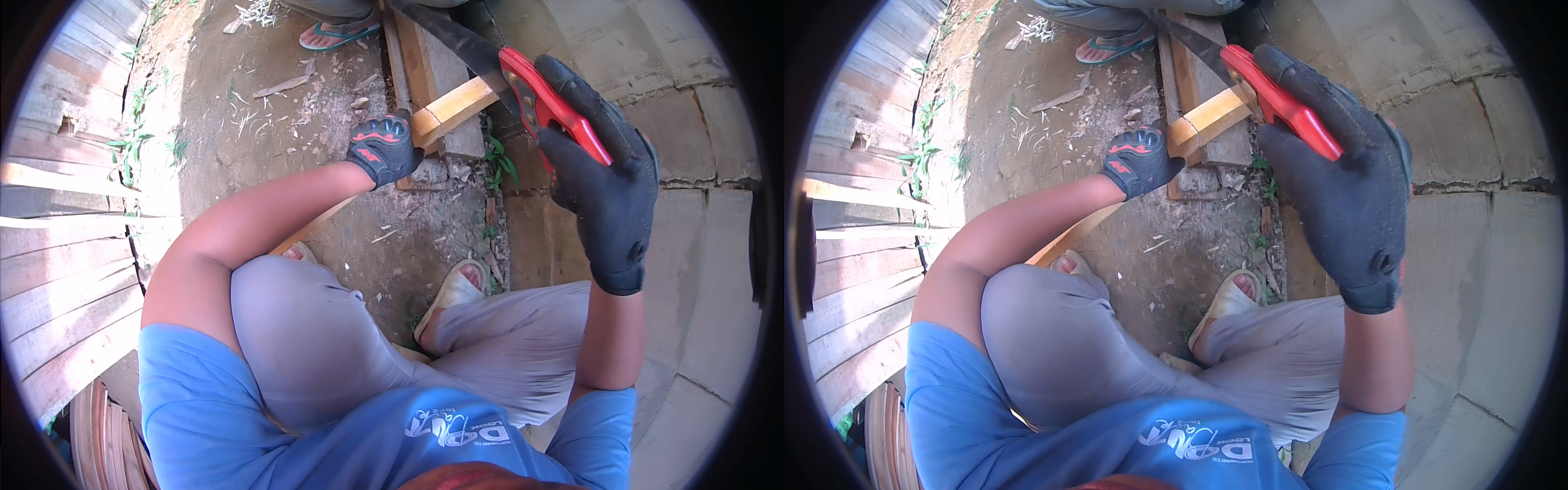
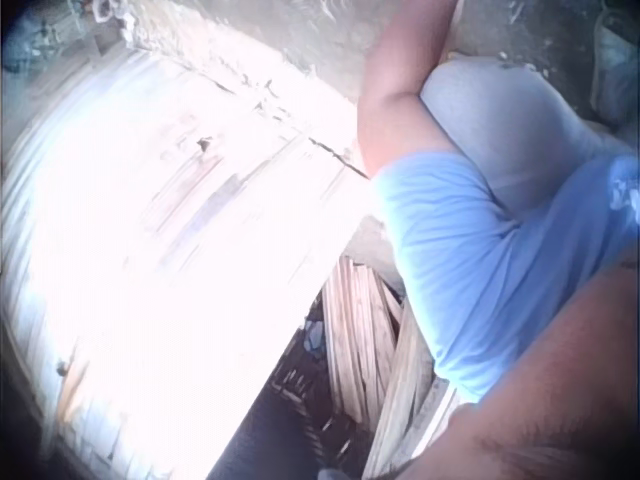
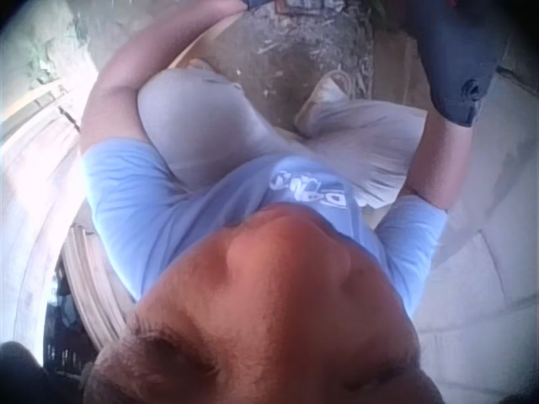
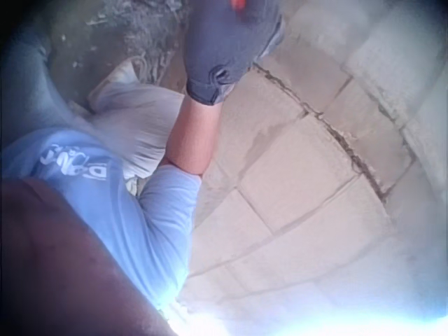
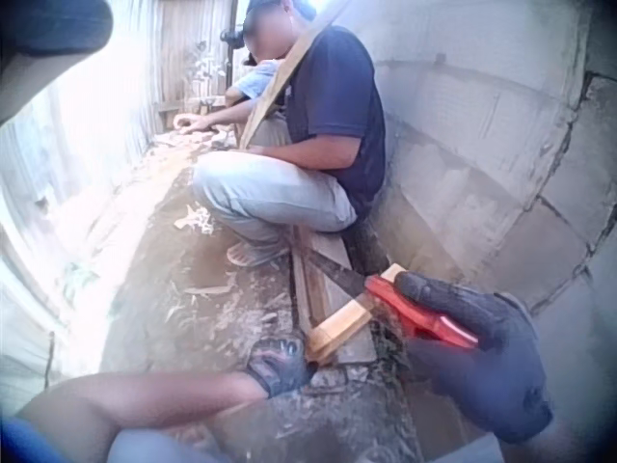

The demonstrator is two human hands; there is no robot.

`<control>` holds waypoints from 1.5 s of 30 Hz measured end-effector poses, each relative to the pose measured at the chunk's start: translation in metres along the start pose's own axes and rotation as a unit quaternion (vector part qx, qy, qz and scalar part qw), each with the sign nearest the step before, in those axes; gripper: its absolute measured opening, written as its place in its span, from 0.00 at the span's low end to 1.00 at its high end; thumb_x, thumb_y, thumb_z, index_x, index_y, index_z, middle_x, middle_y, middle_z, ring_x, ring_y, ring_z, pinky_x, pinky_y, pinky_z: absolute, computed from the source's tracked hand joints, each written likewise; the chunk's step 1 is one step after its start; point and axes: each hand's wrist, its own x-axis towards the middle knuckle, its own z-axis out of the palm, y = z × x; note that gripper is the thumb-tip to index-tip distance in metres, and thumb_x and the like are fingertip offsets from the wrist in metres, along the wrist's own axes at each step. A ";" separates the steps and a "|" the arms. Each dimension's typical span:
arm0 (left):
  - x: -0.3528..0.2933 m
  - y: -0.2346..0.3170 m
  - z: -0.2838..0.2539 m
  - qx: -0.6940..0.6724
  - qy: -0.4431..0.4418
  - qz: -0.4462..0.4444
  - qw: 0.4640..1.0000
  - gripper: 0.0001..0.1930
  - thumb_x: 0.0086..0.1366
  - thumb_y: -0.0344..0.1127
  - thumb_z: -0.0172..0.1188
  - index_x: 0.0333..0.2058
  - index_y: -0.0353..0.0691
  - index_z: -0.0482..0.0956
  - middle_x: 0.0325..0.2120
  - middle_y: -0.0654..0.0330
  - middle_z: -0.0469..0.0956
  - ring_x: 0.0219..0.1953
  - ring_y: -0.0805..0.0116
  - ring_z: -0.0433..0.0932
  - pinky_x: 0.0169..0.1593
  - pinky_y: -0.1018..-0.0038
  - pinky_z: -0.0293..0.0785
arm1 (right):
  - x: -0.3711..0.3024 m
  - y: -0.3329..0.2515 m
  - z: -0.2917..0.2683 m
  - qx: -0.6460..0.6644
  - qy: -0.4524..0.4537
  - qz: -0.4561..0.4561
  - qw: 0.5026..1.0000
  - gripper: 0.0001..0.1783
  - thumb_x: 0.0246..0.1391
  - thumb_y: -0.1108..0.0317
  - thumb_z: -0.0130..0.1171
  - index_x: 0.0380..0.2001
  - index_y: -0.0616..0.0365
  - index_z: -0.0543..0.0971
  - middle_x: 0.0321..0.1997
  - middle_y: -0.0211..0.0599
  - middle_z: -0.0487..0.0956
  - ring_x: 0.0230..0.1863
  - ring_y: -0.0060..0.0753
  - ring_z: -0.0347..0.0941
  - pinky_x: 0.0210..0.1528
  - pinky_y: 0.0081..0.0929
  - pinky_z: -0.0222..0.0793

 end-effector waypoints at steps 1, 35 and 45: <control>-0.004 -0.001 0.000 -0.009 0.004 -0.017 1.000 0.25 0.60 0.52 0.71 0.45 0.35 0.83 0.38 0.42 0.86 0.42 0.41 0.87 0.46 0.49 0.83 | -0.001 0.003 0.009 0.033 0.010 0.013 0.999 0.25 0.57 0.72 0.67 0.59 0.54 0.86 0.47 0.43 0.87 0.42 0.33 0.87 0.49 0.31 0.81; -0.005 0.004 0.008 -0.021 0.019 -0.007 1.000 0.20 0.61 0.43 0.67 0.47 0.36 0.81 0.41 0.44 0.87 0.44 0.43 0.88 0.47 0.48 0.83 | 0.014 0.079 0.121 0.173 0.010 0.148 0.974 0.18 0.54 0.71 0.71 0.50 0.51 0.89 0.59 0.44 0.87 0.43 0.35 0.88 0.47 0.32 0.83; -0.003 0.004 0.006 -0.021 0.012 -0.004 1.000 0.21 0.61 0.45 0.66 0.47 0.37 0.81 0.41 0.44 0.87 0.44 0.42 0.87 0.46 0.47 0.83 | 0.009 0.104 0.128 -0.005 0.042 -0.078 0.996 0.22 0.56 0.68 0.71 0.55 0.53 0.87 0.60 0.45 0.86 0.51 0.44 0.88 0.53 0.37 0.82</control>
